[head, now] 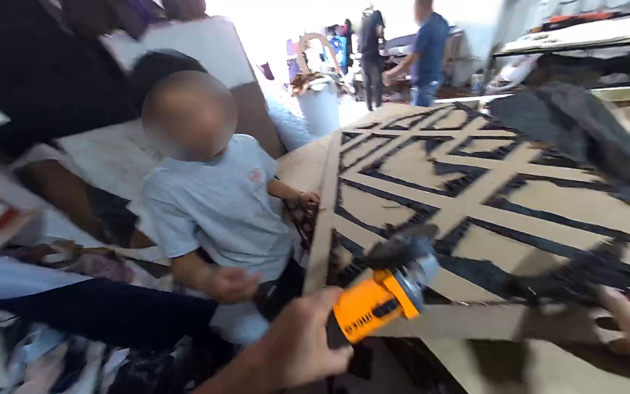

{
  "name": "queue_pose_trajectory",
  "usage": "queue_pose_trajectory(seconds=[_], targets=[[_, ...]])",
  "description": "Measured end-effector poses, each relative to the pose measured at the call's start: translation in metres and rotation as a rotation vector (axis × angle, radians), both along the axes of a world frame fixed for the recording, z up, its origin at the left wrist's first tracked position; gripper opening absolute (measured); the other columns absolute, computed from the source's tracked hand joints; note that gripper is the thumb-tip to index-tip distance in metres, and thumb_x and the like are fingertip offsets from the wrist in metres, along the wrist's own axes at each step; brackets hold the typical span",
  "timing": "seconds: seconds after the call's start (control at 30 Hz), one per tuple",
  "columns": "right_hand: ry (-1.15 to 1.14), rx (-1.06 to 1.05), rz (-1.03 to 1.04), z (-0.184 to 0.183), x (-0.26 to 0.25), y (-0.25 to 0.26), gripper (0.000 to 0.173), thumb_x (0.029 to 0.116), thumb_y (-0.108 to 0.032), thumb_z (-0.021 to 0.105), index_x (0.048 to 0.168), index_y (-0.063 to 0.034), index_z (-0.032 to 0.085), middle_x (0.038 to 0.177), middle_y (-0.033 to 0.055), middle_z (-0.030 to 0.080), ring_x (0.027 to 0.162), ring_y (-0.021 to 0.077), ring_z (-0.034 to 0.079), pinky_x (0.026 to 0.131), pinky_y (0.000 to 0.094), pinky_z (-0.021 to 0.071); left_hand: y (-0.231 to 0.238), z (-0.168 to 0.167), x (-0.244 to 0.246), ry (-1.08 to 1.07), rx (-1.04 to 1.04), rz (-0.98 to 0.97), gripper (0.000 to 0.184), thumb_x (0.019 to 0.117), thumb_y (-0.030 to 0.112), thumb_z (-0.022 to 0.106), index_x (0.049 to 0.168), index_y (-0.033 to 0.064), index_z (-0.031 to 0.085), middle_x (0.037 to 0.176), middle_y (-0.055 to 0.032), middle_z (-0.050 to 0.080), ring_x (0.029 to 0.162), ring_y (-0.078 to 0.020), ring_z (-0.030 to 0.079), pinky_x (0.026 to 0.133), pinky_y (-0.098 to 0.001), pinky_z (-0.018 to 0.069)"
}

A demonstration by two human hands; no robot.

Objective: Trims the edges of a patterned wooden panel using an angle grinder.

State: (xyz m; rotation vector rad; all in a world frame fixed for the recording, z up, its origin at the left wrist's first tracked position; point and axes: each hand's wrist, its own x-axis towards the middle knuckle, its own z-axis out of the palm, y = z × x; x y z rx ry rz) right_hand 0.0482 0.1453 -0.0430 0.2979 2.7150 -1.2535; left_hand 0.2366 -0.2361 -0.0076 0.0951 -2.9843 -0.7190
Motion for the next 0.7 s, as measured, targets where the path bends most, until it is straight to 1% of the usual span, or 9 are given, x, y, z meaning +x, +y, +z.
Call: queue_pose_trajectory(seconds=[0.03, 0.1, 0.2, 0.33, 0.47, 0.53, 0.6, 0.63, 0.7], targets=[[0.071, 0.033, 0.061, -0.009, -0.007, 0.022, 0.059, 0.1101, -0.043, 0.038, 0.131, 0.0100, 0.056, 0.100, 0.0281, 0.071, 0.083, 0.0389, 0.073, 0.078, 0.0614, 0.0583, -0.001, -0.001, -0.013, -0.011, -0.015, -0.009, 0.070, 0.0704, 0.039, 0.088, 0.129, 0.0102, 0.064, 0.110, -0.0067, 0.074, 0.099, -0.0190, 0.073, 0.085, -0.0460, 0.0624], [0.176, 0.025, 0.196, -0.005, 0.014, 0.020, 0.058, 0.1066, -0.047, 0.045, 0.115, 0.0062, 0.066, 0.083, 0.0211, 0.072, 0.070, 0.0351, 0.071, 0.068, 0.0602, 0.0572, 0.001, 0.005, -0.036, -0.116, -0.005, 0.009, 0.069, 0.0736, 0.044, 0.084, 0.132, 0.0135, 0.062, 0.108, -0.0054, 0.074, 0.098, -0.0178, 0.072, 0.085, -0.0454, 0.0613], [0.204, -0.274, 0.509, -0.025, 0.053, -0.052, 0.036, 0.1035, -0.040, 0.056, 0.108, -0.0093, 0.074, 0.077, 0.0027, 0.073, 0.063, 0.0172, 0.070, 0.058, 0.0409, 0.0610, 0.006, 0.013, -0.059, -0.225, -0.020, 0.064, 0.071, 0.0757, 0.047, 0.082, 0.136, 0.0174, 0.059, 0.110, -0.0050, 0.073, 0.102, -0.0182, 0.071, 0.090, -0.0459, 0.0593], [-0.072, -0.796, 0.819, -0.046, 0.044, -0.150, 0.058, 0.0994, -0.050, 0.061, 0.140, -0.0091, 0.058, 0.115, 0.0039, 0.074, 0.100, 0.0183, 0.072, 0.086, 0.0395, 0.0619, 0.004, 0.012, -0.073, -0.256, 0.043, 0.117, 0.072, 0.0711, 0.052, 0.084, 0.132, 0.0213, 0.061, 0.106, -0.0011, 0.073, 0.098, -0.0139, 0.071, 0.087, -0.0443, 0.0600], [-0.164, -1.186, 0.618, -0.030, 0.045, -0.217, 0.054, 0.0902, -0.038, 0.078, 0.122, 0.0026, 0.062, 0.104, 0.0170, 0.074, 0.096, 0.0267, 0.074, 0.090, 0.0435, 0.0623, -0.009, 0.014, -0.075, -0.296, 0.074, 0.084, 0.072, 0.0698, 0.052, 0.085, 0.130, 0.0217, 0.060, 0.104, -0.0002, 0.072, 0.095, -0.0132, 0.071, 0.084, -0.0440, 0.0605], [-0.135, -1.190, 0.499, -0.031, 0.054, -0.239, 0.051, 0.0881, -0.038, 0.080, 0.115, 0.0021, 0.066, 0.097, 0.0168, 0.075, 0.090, 0.0265, 0.075, 0.086, 0.0435, 0.0638, -0.013, 0.022, -0.065, -0.318, 0.054, 0.126, 0.076, 0.0699, 0.049, 0.087, 0.133, 0.0205, 0.057, 0.104, -0.0029, 0.071, 0.093, -0.0166, 0.071, 0.083, -0.0458, 0.0604], [-0.092, -1.157, 0.445, -0.031, 0.061, -0.253, 0.046, 0.0890, -0.037, 0.079, 0.112, 0.0009, 0.066, 0.094, 0.0147, 0.075, 0.087, 0.0248, 0.075, 0.082, 0.0423, 0.0637, -0.014, 0.045, -0.034, -0.244, -0.012, 0.147, 0.072, 0.0791, 0.046, 0.086, 0.134, 0.0094, 0.058, 0.110, -0.0095, 0.071, 0.099, -0.0223, 0.069, 0.090, -0.0458, 0.0557], [-0.077, -1.143, 0.429, -0.031, 0.064, -0.257, 0.046, 0.0885, -0.037, 0.080, 0.112, -0.0003, 0.067, 0.093, 0.0137, 0.075, 0.086, 0.0242, 0.075, 0.082, 0.0420, 0.0637, -0.026, 0.044, -0.009, -0.087, -0.169, 0.084, 0.066, 0.0832, 0.053, 0.080, 0.127, 0.0061, 0.067, 0.110, -0.0052, 0.074, 0.100, -0.0163, 0.070, 0.091, -0.0370, 0.0556], [-0.049, -1.143, 0.400, -0.029, 0.069, -0.261, 0.045, 0.0867, -0.036, 0.082, 0.113, -0.0018, 0.068, 0.095, 0.0134, 0.075, 0.086, 0.0249, 0.075, 0.081, 0.0429, 0.0642, -0.054, 0.035, 0.024, 0.414, -0.522, -0.223, 0.039, 0.0918, 0.052, 0.072, 0.098, 0.0147, 0.081, 0.102, 0.0048, 0.077, 0.099, -0.0060, 0.071, 0.088, -0.0275, 0.0592]])
